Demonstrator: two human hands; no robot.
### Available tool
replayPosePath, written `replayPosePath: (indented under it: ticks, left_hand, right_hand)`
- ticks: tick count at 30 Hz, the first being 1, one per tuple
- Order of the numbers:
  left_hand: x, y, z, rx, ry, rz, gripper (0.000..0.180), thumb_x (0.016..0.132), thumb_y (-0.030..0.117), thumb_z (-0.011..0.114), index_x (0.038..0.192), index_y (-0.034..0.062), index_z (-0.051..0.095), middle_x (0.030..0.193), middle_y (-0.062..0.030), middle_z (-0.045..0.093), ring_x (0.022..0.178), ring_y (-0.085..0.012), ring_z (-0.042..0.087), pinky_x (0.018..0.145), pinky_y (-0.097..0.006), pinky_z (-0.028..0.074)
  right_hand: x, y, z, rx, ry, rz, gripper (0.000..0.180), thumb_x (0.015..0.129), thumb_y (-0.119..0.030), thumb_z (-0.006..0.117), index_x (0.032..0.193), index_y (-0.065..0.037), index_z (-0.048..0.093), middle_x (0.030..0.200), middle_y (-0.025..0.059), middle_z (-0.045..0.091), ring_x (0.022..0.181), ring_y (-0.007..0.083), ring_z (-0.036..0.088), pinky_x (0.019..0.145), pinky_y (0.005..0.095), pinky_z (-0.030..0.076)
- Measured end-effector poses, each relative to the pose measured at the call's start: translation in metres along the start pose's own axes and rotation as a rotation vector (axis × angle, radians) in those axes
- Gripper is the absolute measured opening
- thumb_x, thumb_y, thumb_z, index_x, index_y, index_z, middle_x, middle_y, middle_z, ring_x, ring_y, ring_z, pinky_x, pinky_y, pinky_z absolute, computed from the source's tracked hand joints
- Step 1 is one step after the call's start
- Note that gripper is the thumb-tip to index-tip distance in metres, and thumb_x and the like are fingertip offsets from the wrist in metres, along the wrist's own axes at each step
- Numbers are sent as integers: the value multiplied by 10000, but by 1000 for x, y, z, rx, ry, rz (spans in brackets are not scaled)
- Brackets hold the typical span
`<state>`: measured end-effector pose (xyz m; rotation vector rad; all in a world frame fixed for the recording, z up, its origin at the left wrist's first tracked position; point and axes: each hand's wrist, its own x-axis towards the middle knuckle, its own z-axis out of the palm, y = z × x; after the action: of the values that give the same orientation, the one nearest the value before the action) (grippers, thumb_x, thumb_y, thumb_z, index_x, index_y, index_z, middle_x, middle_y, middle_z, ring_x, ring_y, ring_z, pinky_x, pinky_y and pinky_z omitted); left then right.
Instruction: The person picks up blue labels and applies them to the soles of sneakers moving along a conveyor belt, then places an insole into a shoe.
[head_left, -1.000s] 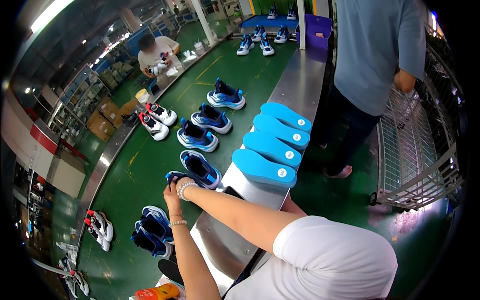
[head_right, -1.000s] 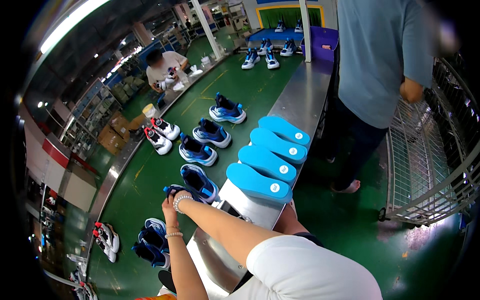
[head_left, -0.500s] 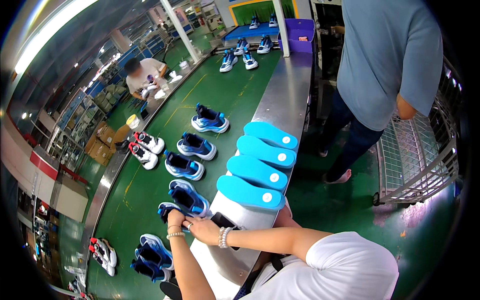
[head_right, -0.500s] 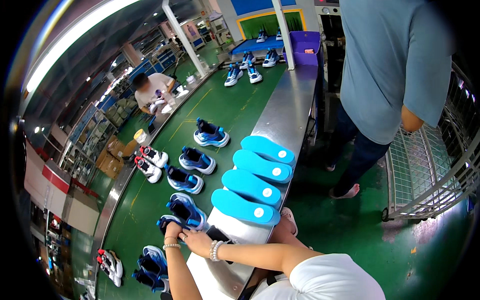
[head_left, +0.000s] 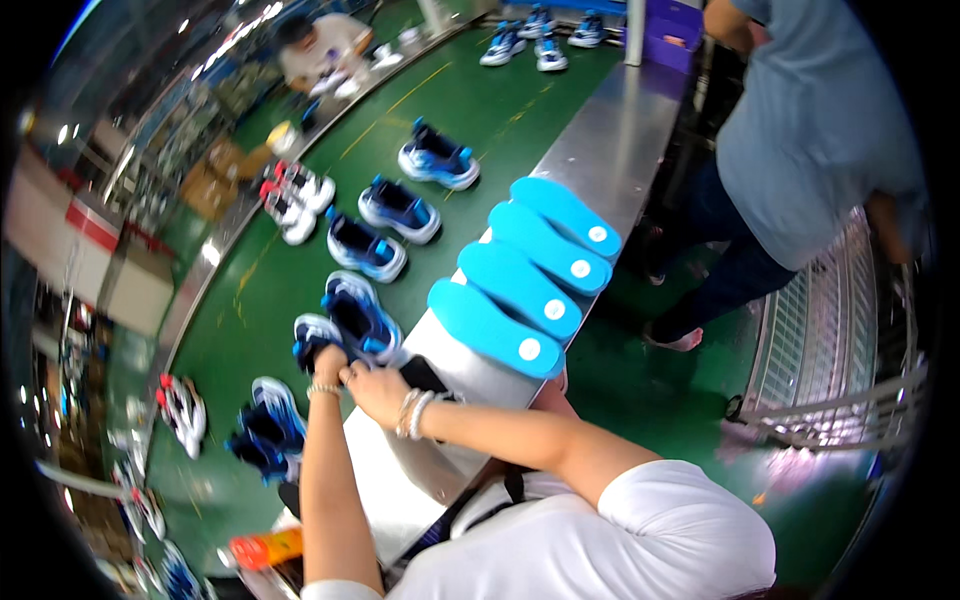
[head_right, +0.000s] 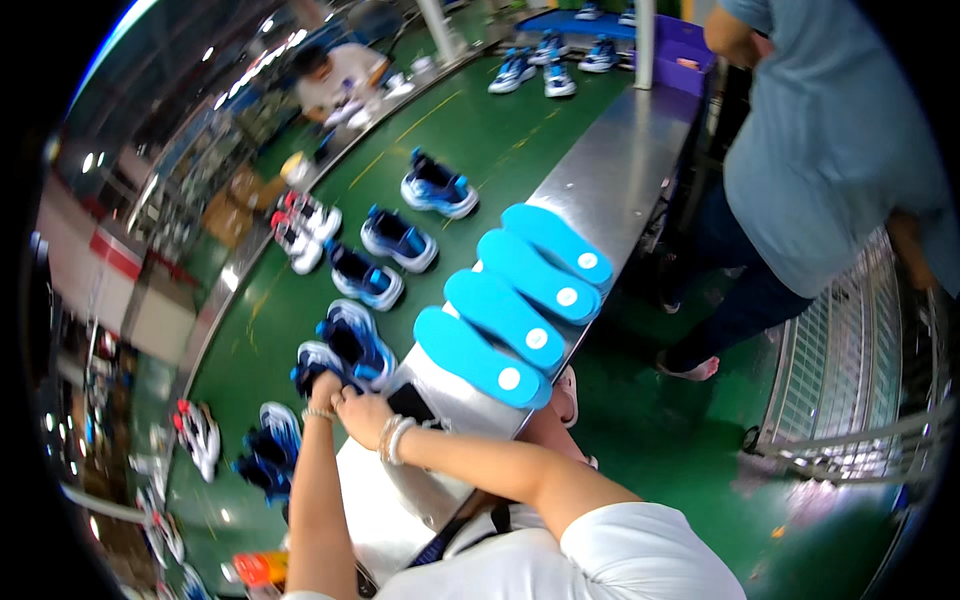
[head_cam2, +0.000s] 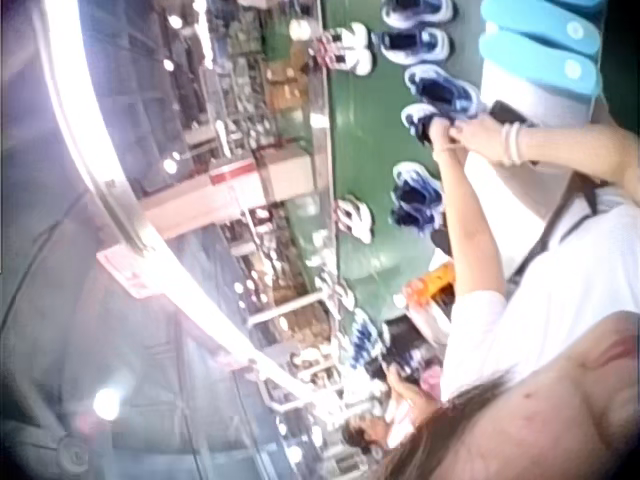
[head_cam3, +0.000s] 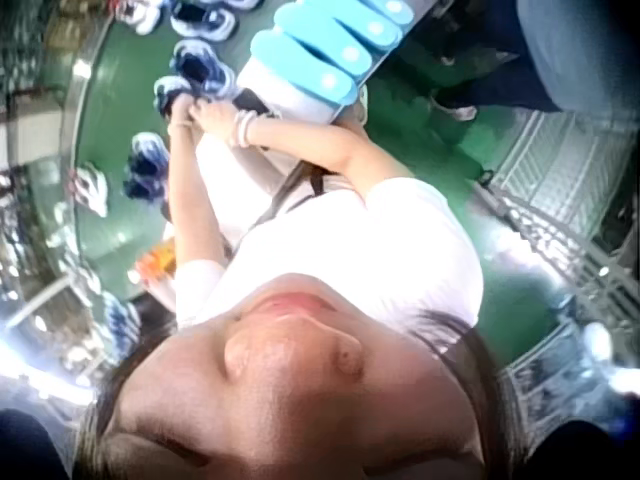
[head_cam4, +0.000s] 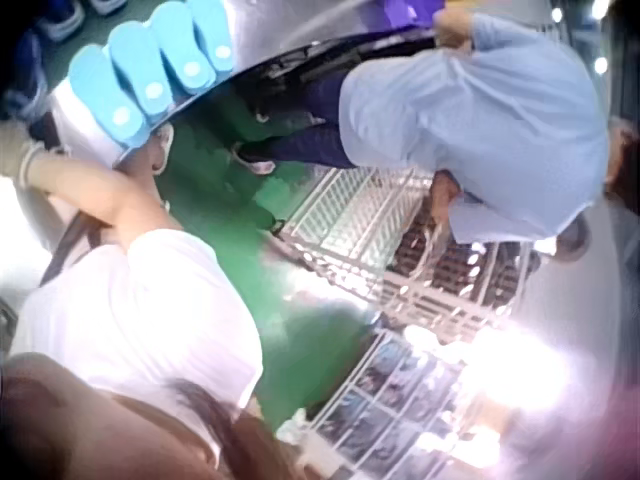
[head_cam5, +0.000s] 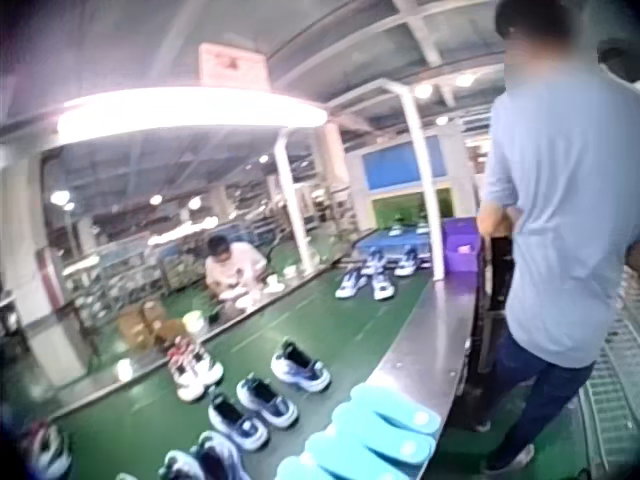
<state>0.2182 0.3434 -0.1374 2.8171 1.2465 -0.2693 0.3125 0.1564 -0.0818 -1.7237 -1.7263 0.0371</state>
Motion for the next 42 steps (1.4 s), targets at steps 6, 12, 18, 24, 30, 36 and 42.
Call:
replayPosePath:
  ticks: [6, 12, 18, 24, 30, 36, 42]
  left_hand:
    - [-43, 26, -47, -6, -74, -33, 261, 680, 205, 545, 727, -41, 621, 777, -225, 596, 696, -349, 581, 661, -396, 465]
    - [-26, 37, -48, -170, -197, 116, 254, 683, 183, 520, 748, -40, 622, 728, -230, 594, 659, -344, 586, 601, -399, 458]
    - [7, -58, 73, -93, -272, -15, 235, 640, 127, 492, 737, -42, 624, 714, -197, 607, 611, -304, 574, 555, -377, 450]
    - [-35, 23, -83, 21, -376, 83, 223, 649, 80, 489, 784, -15, 640, 825, -193, 609, 771, -299, 602, 660, -397, 476]
    - [-54, 48, -90, -155, 881, 62, 395, 664, 206, 642, 985, 18, 510, 1042, -172, 523, 1027, -295, 455, 921, -381, 333]
    - [-31, 30, -64, -291, 742, -16, 221, 741, 238, 540, 818, 36, 589, 636, -130, 590, 666, -262, 577, 897, -376, 344]
    - [-34, 29, -70, -421, 761, -50, 253, 764, 265, 541, 665, 41, 603, 593, -148, 575, 606, -289, 558, 848, -380, 372]
  right_hand:
    - [-42, 54, -134, -62, 223, 101, 359, 783, -263, 557, 1068, -53, 492, 838, 145, 568, 727, 317, 556, 644, 378, 440]
    - [-55, 129, -194, -380, -95, 422, 574, 699, -277, 649, 1167, -47, 411, 1040, 175, 507, 854, 337, 544, 682, 399, 454]
    - [-22, 120, -191, -530, -365, 255, 771, 659, -411, 662, 1253, -46, 333, 909, 184, 566, 747, 323, 583, 633, 390, 469]
    - [-30, 135, -208, -562, -505, 358, 860, 672, -464, 634, 1302, -28, 243, 726, 212, 596, 644, 336, 590, 573, 387, 467]
    - [-12, 88, -226, -482, -139, 340, 494, 724, -311, 627, 1126, -58, 490, 540, 111, 522, 458, 211, 506, 439, 330, 383]
    - [52, 37, -155, 422, -557, 274, 302, 776, -184, 587, 1003, 11, 553, 585, -29, 498, 450, 57, 364, 430, 200, 277]
    - [106, 52, -105, 861, -763, 668, 199, 772, -283, 557, 797, -91, 605, 588, 17, 526, 459, 81, 468, 353, 199, 271]
